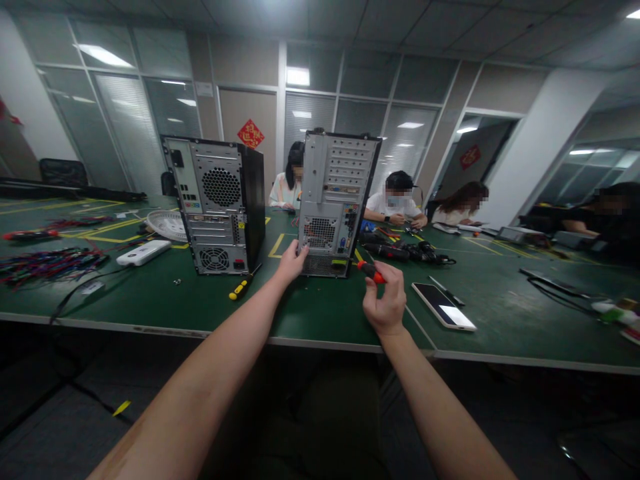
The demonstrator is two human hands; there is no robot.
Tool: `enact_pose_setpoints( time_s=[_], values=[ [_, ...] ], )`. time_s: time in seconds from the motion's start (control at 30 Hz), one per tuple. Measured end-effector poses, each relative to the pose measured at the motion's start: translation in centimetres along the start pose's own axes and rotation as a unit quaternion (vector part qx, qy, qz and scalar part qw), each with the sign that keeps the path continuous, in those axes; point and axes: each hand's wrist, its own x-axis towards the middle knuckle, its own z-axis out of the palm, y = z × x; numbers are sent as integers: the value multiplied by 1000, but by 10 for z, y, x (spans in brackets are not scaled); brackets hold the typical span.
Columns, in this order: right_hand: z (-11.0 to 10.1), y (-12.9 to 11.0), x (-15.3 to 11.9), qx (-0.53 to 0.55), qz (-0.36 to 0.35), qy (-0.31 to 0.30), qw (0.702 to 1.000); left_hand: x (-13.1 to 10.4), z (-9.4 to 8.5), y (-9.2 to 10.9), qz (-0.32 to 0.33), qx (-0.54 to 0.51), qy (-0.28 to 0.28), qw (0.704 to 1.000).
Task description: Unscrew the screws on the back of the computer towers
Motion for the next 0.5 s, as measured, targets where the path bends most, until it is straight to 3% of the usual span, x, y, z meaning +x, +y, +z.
enact_pose_setpoints(
  time_s=[0.5],
  values=[
    [0, 0, 0, -10, 2, 12, 1000, -1, -1, 2, 8, 8, -3, 1000]
  ],
)
